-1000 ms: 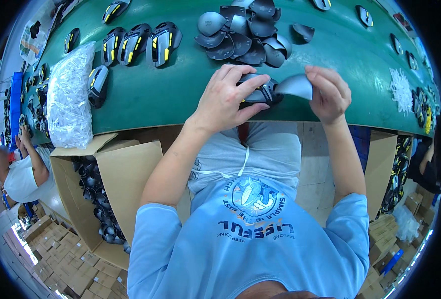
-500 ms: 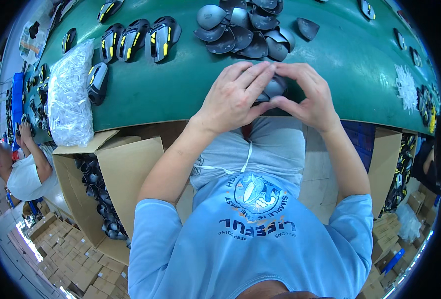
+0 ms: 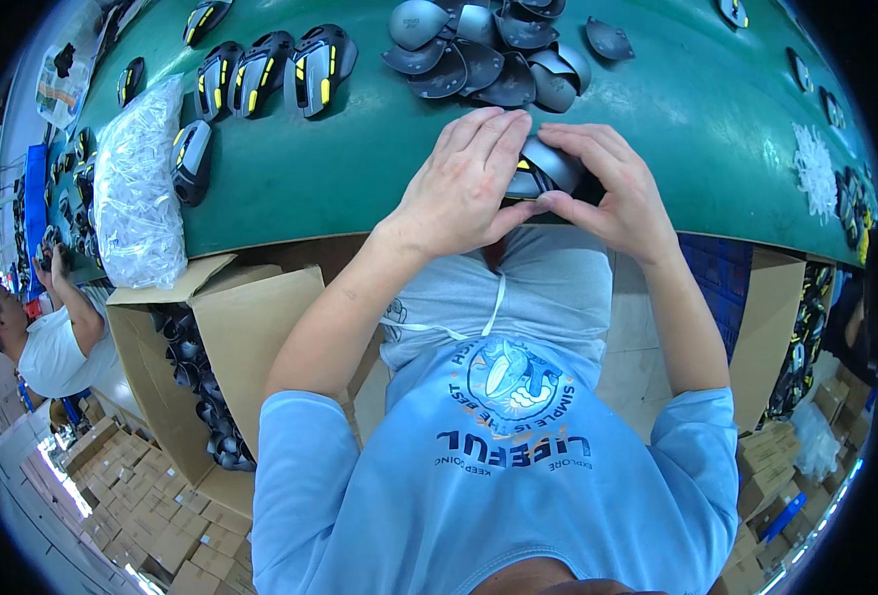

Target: The person assembles computer mice by picking up mouse bases and top shells from the assembly table and snapping the shells onto the bases by hand.

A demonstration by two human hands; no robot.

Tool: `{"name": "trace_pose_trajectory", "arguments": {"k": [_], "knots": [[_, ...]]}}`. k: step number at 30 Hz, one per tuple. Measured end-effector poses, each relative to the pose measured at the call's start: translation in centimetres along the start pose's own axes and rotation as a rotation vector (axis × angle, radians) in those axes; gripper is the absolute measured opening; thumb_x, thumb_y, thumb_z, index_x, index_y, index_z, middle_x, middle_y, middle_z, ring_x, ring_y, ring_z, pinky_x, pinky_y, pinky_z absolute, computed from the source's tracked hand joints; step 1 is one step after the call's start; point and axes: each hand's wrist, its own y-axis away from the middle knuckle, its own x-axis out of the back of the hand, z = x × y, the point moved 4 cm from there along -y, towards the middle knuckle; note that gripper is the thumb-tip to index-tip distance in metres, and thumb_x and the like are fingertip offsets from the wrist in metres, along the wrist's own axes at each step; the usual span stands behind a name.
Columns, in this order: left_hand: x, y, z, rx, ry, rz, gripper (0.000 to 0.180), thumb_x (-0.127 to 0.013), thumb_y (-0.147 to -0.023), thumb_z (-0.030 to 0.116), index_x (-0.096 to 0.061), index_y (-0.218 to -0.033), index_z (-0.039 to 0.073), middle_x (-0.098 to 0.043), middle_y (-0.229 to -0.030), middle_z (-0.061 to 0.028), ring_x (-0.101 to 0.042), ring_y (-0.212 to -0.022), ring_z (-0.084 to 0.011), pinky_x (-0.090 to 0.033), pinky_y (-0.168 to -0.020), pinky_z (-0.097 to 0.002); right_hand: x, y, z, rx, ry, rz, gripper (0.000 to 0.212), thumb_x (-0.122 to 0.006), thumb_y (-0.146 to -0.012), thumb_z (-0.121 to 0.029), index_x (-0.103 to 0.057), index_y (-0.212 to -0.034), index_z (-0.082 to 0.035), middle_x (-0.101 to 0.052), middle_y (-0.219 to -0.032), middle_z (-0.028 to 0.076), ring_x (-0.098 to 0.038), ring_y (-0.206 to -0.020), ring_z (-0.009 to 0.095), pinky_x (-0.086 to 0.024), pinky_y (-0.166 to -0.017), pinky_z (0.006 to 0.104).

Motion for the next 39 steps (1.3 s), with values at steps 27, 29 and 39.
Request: {"name": "trace_pose_trajectory", "arguments": {"k": [27, 29, 39], "knots": [[0.1, -0.3, -0.3, 0.0, 0.05, -0.019, 0.076, -0.087, -0.08, 0.032, -0.054, -0.142, 0.0, -0.056, -0.144, -0.0174, -0.049, -0.136, -0.0413, -0.041, -0.116, -0.051, 0.4, 1.0, 0.9, 0.094, 0.107, -0.033, 0.053, -0.088, -0.078, -0.028, -0.073, -0.126, -0.01, -0.073, -0.131, 0.008, -0.064, -0.131, 0.029, -0.043, -0.116, 0.0527], [0.2, 0.0, -0.5, 0.001, 0.046, -0.013, 0.076, -0.087, -0.08, 0.032, -0.054, -0.141, 0.0, -0.056, -0.143, -0.017, -0.049, -0.136, -0.0411, -0.041, -0.116, -0.0509, 0.8, 0.5, 0.8, 0.051, 0.18, -0.095, 0.053, -0.088, -0.078, -0.031, -0.075, -0.126, -0.011, -0.073, -0.131, 0.007, -0.063, -0.132, 0.029, -0.04, -0.118, 0.0549], [0.2, -0.2, -0.5, 0.0, 0.041, -0.009, 0.076, -0.087, -0.079, 0.033, -0.055, -0.141, 0.003, -0.057, -0.145, -0.0143, -0.049, -0.136, -0.0401, -0.041, -0.114, -0.0504, 0.6, 0.6, 1.1, 0.064, 0.108, -0.066, 0.058, -0.088, -0.079, -0.031, -0.071, -0.13, -0.009, -0.072, -0.131, 0.01, -0.064, -0.128, 0.031, -0.045, -0.115, 0.0507]]}}
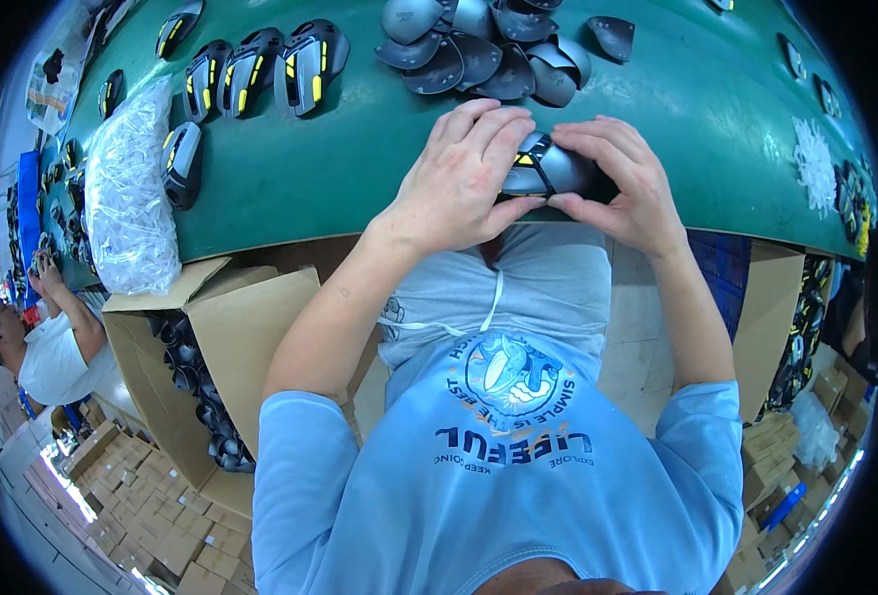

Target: The person assembles computer mice by picking up mouse bases and top shells from the assembly table and snapping the shells onto the bases by hand.

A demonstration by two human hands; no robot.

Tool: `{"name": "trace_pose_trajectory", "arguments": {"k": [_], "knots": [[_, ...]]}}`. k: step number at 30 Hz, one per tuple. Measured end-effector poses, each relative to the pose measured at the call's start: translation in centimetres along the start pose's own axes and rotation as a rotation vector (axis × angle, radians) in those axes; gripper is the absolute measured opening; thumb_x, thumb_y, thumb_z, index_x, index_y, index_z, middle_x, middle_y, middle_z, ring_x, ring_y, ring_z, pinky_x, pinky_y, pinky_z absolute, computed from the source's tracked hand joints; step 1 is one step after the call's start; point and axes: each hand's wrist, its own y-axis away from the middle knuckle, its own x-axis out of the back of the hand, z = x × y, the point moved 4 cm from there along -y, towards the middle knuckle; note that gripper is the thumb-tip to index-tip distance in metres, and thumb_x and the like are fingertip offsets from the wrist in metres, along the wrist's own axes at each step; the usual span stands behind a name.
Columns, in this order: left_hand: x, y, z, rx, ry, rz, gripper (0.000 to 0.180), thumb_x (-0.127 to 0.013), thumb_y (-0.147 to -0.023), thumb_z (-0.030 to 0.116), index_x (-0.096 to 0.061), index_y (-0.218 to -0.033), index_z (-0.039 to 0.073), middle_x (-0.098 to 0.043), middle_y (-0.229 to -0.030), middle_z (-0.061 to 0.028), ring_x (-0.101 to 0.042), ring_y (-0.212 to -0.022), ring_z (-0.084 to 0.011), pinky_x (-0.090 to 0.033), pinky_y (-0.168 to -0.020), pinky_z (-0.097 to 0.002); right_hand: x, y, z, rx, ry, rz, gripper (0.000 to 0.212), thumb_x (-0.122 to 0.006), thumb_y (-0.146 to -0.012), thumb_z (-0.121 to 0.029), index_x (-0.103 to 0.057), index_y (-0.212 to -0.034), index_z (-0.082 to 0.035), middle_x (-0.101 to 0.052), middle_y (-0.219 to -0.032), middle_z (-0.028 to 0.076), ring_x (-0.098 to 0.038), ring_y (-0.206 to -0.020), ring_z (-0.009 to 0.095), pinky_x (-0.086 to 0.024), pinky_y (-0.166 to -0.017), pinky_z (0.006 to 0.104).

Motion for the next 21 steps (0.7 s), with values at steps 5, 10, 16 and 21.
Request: {"name": "trace_pose_trajectory", "arguments": {"k": [5, 10, 16, 21], "knots": [[-0.2, 0.4, 0.3, 0.013, 0.012, -0.027, 0.076, -0.087, -0.078, 0.034, -0.056, -0.141, 0.003, -0.057, -0.145, -0.0138, -0.049, -0.136, -0.0401, -0.041, -0.114, -0.0505, -0.2, 1.0, 0.4, -0.052, 0.0, -0.002, 0.063, -0.088, -0.078, -0.036, -0.071, -0.132, -0.011, -0.073, -0.13, 0.009, -0.063, -0.13, 0.029, -0.041, -0.118, 0.0529], [0.0, 0.4, 0.0, 0.001, -0.001, -0.027, 0.077, -0.088, -0.077, 0.034, -0.056, -0.14, 0.001, -0.056, -0.146, -0.0147, -0.048, -0.136, -0.0399, -0.041, -0.115, -0.0507, -0.9, 1.3, 0.7, -0.072, 0.087, -0.046, 0.067, -0.088, -0.076, -0.04, -0.07, -0.135, -0.014, -0.073, -0.13, 0.007, -0.061, -0.133, 0.028, -0.036, -0.122, 0.0558], [0.1, 0.0, -0.9, -0.005, -0.009, 0.003, 0.075, -0.088, -0.077, 0.036, -0.057, -0.135, -0.001, -0.053, -0.148, -0.018, -0.046, -0.138, -0.0415, -0.039, -0.116, -0.0523, -1.0, -0.3, 1.0, -0.045, 0.126, -0.082, 0.069, -0.088, -0.076, -0.042, -0.069, -0.136, -0.015, -0.073, -0.132, 0.004, -0.062, -0.131, 0.03, -0.037, -0.12, 0.0559], [0.9, -1.3, 0.7, -0.072, 0.058, -0.025, 0.075, -0.088, -0.076, 0.037, -0.058, -0.134, -0.001, -0.053, -0.15, -0.0192, -0.046, -0.14, -0.0431, -0.038, -0.117, -0.0531, 1.5, 1.9, -0.3, -0.044, 0.199, -0.029, 0.066, -0.091, -0.071, -0.044, -0.074, -0.127, -0.013, -0.075, -0.124, 0.006, -0.063, -0.125, 0.033, -0.042, -0.115, 0.0542]]}}
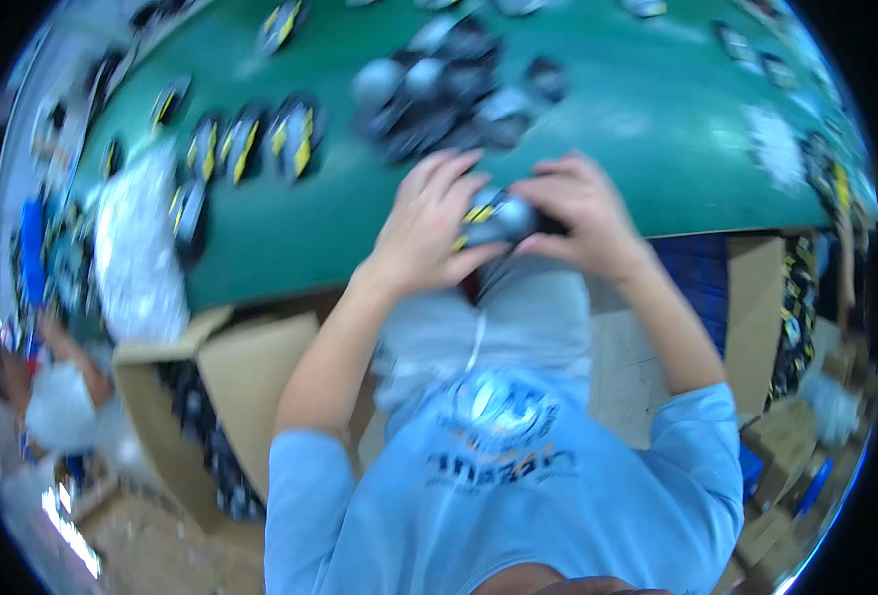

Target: The person assembles computer mice by picking up mouse bases and top shells from the assembly table and snapping the shells onto the bases by hand.

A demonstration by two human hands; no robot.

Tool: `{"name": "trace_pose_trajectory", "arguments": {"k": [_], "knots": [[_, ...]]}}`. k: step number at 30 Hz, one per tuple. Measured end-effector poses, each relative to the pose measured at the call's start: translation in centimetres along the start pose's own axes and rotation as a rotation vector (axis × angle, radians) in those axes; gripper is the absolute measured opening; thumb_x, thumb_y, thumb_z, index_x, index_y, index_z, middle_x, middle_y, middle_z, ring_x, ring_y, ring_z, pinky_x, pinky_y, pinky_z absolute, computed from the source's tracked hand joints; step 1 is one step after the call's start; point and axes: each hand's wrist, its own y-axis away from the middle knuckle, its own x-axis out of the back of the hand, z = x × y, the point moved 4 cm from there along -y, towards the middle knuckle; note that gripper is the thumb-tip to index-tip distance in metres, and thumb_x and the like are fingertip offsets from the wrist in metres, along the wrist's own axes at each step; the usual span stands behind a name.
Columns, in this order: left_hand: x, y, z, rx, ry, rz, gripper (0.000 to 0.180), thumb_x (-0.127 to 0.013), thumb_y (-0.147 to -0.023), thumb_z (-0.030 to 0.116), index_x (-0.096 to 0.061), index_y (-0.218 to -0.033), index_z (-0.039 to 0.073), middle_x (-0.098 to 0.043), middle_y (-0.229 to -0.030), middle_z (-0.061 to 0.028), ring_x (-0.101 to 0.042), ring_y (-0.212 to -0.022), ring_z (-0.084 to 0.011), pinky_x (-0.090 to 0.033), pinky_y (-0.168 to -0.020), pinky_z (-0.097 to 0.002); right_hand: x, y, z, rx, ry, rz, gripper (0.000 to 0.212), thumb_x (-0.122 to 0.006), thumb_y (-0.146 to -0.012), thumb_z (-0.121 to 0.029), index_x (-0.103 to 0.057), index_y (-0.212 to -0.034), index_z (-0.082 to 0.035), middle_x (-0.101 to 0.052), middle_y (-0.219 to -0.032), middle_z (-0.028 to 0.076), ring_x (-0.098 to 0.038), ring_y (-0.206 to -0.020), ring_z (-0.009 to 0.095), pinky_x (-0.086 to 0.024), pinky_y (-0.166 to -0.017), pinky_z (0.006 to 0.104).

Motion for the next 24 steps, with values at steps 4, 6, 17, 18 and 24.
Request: {"name": "trace_pose_trajectory", "arguments": {"k": [4, 6, 17, 18, 24], "knots": [[0.5, 1.2, -0.7, 0.031, -0.018, -0.018, 0.07, -0.089, -0.075, 0.034, -0.057, -0.126, -0.002, -0.057, -0.142, -0.0224, -0.048, -0.134, -0.047, -0.039, -0.114, -0.0564, -2.5, -1.7, -0.2, 0.128, -0.22, 0.091, 0.06, -0.086, -0.077, -0.048, -0.071, -0.121, -0.011, -0.072, -0.116, 0.01, -0.064, -0.117, 0.035, -0.047, -0.105, 0.0491], [-0.2, 2.0, -1.0, 0.001, 0.013, 0.027, 0.07, -0.089, -0.075, 0.032, -0.056, -0.126, -0.003, -0.058, -0.138, -0.0226, -0.05, -0.13, -0.0465, -0.04, -0.112, -0.0559, -3.5, -1.0, -0.1, 0.104, -0.199, 0.116, 0.062, -0.085, -0.076, -0.049, -0.071, -0.121, -0.009, -0.07, -0.114, 0.012, -0.062, -0.116, 0.034, -0.045, -0.108, 0.0487], [-0.5, 0.2, 2.8, -0.142, 0.105, 0.296, 0.077, -0.092, -0.077, 0.019, -0.048, -0.138, 0.0, -0.061, -0.129, -0.0216, -0.061, -0.113, -0.0382, -0.05, -0.099, -0.0484, -5.1, -1.2, -2.2, -0.392, -1.013, 0.709, 0.026, -0.051, -0.112, -0.02, -0.067, -0.11, -0.001, -0.064, -0.087, 0.01, -0.058, -0.076, 0.016, -0.049, -0.074, 0.0304], [-0.9, 0.7, 0.6, 0.179, 0.518, 0.293, 0.073, -0.092, -0.077, 0.021, -0.052, -0.134, -0.001, -0.063, -0.122, -0.0206, -0.063, -0.105, -0.0366, -0.052, -0.095, -0.0464, -5.5, -1.4, -2.2, -0.3, -0.955, 0.748, 0.024, -0.052, -0.112, -0.021, -0.067, -0.109, -0.003, -0.062, -0.082, 0.008, -0.056, -0.072, 0.015, -0.047, -0.068, 0.0309], [0.8, 0.3, 3.6, -0.059, 0.065, 0.252, 0.039, -0.087, -0.081, 0.018, -0.061, -0.103, 0.0, -0.059, -0.084, -0.0162, -0.057, -0.073, -0.0354, -0.046, -0.065, -0.0431, -3.5, -2.9, -2.2, -0.221, -0.904, 0.546, 0.037, -0.05, -0.112, -0.03, -0.069, -0.099, -0.002, -0.058, -0.069, 0.01, -0.055, -0.061, 0.019, -0.045, -0.06, 0.036]]}}
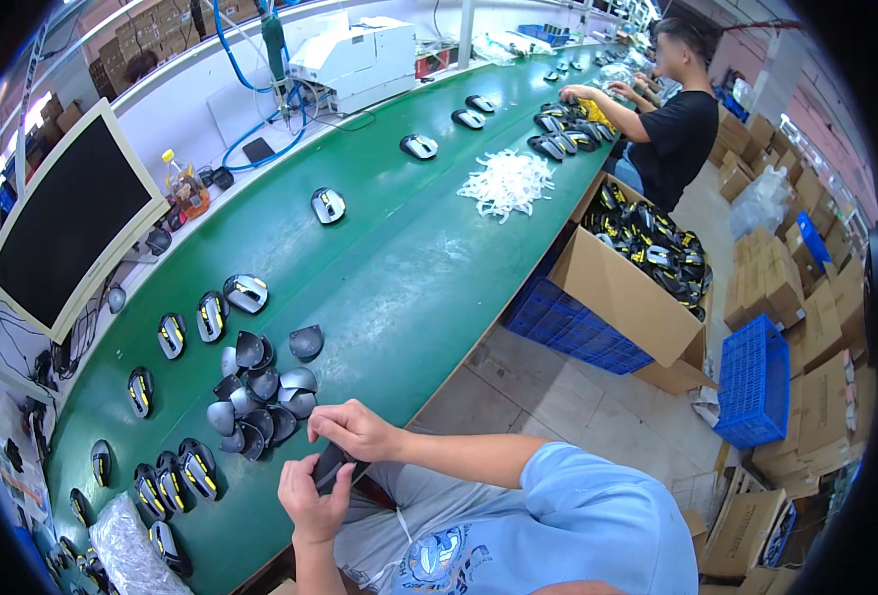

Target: The person assembles computer mice by picking up mouse bases and top shells from the assembly table and snapping the shells onto the bases by hand.

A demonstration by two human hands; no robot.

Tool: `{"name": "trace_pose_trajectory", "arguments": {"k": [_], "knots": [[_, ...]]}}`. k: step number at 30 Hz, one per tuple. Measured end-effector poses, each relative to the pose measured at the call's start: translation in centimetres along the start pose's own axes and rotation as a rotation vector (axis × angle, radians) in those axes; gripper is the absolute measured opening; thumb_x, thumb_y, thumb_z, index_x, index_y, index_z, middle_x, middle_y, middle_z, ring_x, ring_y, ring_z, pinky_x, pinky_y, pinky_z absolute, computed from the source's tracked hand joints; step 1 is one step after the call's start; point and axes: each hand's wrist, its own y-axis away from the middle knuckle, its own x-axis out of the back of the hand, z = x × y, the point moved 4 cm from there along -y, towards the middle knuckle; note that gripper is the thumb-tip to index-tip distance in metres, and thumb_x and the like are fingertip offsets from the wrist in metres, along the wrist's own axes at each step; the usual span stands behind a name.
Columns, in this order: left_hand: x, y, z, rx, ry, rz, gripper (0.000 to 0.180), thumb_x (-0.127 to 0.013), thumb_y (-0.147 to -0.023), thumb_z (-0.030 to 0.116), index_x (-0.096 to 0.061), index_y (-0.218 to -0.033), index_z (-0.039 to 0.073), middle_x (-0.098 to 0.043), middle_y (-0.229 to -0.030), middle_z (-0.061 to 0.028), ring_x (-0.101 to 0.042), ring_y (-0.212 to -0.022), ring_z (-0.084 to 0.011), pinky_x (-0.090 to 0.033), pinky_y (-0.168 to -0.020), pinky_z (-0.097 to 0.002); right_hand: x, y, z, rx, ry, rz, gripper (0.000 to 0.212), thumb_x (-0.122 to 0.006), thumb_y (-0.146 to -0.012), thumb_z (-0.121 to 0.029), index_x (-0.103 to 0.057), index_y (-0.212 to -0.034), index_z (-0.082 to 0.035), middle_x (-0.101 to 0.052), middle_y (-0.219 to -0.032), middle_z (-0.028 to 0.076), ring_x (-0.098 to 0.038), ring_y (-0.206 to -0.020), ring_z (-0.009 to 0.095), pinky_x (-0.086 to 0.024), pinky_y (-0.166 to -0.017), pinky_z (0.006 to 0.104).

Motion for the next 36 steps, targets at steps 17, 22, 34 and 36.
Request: {"name": "trace_pose_trajectory", "arguments": {"k": [17, 22, 34, 36], "knots": [[-4.3, 2.0, 1.7, 0.104, -0.023, 0.214, 0.027, -0.076, -0.086, 0.01, -0.059, -0.101, -0.005, -0.058, -0.084, -0.0176, -0.059, -0.072, -0.0356, -0.048, -0.067, -0.0433, 0.7, 0.5, 1.9, 0.056, 0.028, 0.182, 0.074, -0.029, -0.114, -0.057, -0.055, -0.072, -0.001, -0.051, -0.062, 0.008, -0.049, -0.055, 0.02, -0.042, -0.056, 0.0358], [-3.6, 2.4, -0.6, 0.543, 0.371, 0.245, 0.028, -0.079, -0.091, 0.012, -0.059, -0.104, -0.003, -0.06, -0.086, -0.0129, -0.059, -0.075, -0.0248, -0.05, -0.073, -0.0373, -0.3, -0.8, 2.2, 0.0, -0.199, 0.364, 0.067, -0.036, -0.115, -0.05, -0.055, -0.073, -0.001, -0.051, -0.062, 0.003, -0.046, -0.056, 0.013, -0.039, -0.054, 0.0333], [-3.6, 2.6, 0.2, 0.554, 0.317, 0.184, 0.03, -0.082, -0.091, 0.017, -0.065, -0.107, -0.001, -0.068, -0.096, -0.0097, -0.065, -0.089, -0.0211, -0.053, -0.085, -0.035, 0.5, 0.4, 4.3, -0.16, 0.186, 0.16, 0.047, -0.035, -0.116, -0.032, -0.064, -0.087, -0.009, -0.058, -0.081, -0.001, -0.055, -0.082, 0.014, -0.046, -0.08, 0.0353], [-5.0, 3.2, -2.1, 0.749, 1.024, 0.328, 0.024, -0.07, -0.103, 0.017, -0.065, -0.117, -0.001, -0.068, -0.107, -0.0067, -0.064, -0.1, -0.0152, -0.053, -0.092, -0.0334, 0.5, -0.2, 3.5, -0.409, -0.608, 0.194, 0.053, -0.029, -0.117, -0.046, -0.067, -0.109, -0.01, -0.059, -0.09, -0.001, -0.056, -0.084, 0.011, -0.047, -0.079, 0.0307]]}}
